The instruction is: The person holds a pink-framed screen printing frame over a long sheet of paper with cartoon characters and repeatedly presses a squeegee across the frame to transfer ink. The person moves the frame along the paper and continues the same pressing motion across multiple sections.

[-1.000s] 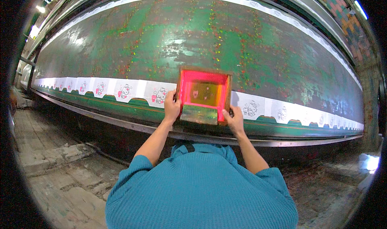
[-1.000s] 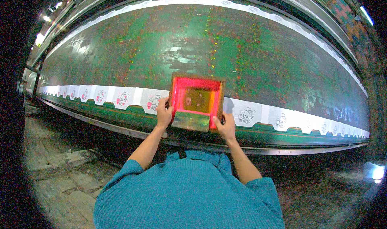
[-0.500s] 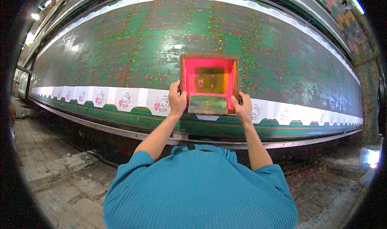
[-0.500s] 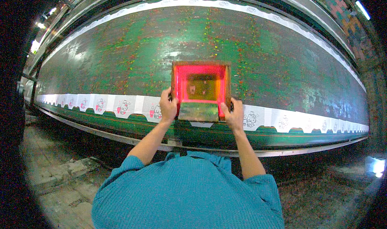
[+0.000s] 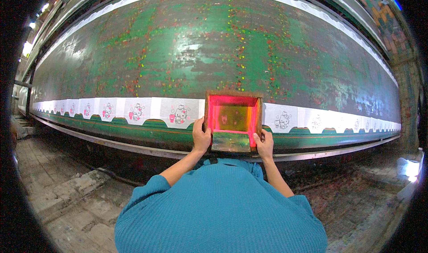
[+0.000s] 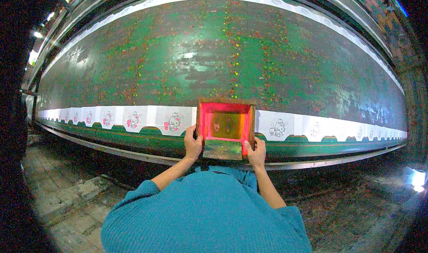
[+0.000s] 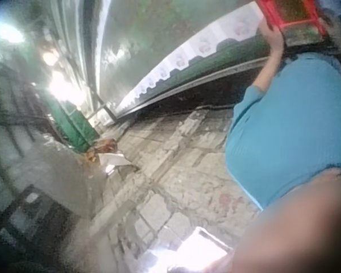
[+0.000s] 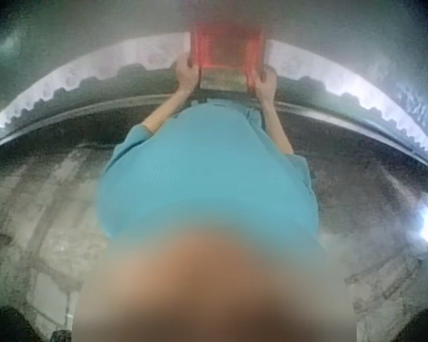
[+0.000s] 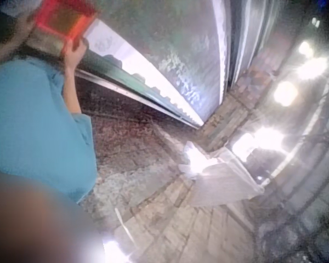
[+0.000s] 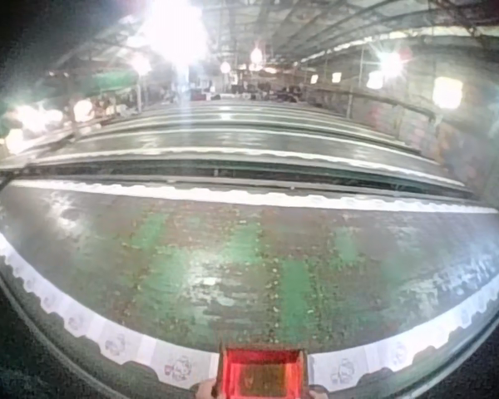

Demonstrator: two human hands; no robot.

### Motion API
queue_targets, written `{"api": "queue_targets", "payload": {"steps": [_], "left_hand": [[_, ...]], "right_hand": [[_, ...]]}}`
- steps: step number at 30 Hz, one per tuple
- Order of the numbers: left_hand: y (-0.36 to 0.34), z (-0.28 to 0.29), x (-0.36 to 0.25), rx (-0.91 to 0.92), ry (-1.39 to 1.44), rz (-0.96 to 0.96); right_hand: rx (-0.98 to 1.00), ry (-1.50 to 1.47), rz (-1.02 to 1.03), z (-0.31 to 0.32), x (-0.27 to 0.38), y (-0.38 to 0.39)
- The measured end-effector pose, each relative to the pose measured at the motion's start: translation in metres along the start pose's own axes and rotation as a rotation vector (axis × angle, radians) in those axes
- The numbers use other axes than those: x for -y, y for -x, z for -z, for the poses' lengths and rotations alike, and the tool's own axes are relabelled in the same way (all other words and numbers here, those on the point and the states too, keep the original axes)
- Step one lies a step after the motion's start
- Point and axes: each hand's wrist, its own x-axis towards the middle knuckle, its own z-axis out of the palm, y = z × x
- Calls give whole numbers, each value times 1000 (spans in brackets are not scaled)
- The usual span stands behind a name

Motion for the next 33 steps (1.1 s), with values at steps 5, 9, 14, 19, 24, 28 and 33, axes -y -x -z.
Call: {"api": "queue_targets", "payload": {"steps": [5,9,14,19,24,28,33], "left_hand": [[3,0,4,10,-29,14],[7,2,5,44,-6,81],[7,0,4,29,-36,43],[6,-2,2,34,-58,16],[7,-4,1,25,-73,0],[6,-4,5,54,-132,30],[7,-5,13,57,-150,-2]], "right_hand": [[-28,13,29,-2,-5,7],[-9,-36,-43,-1,-7,11],[5,43,20,4,-4,10],[-6,51,8,8,6,9],[-138,297,368,9,39,21],[205,292,638,4,74,40],[481,592,760,-10,87,40]]}}
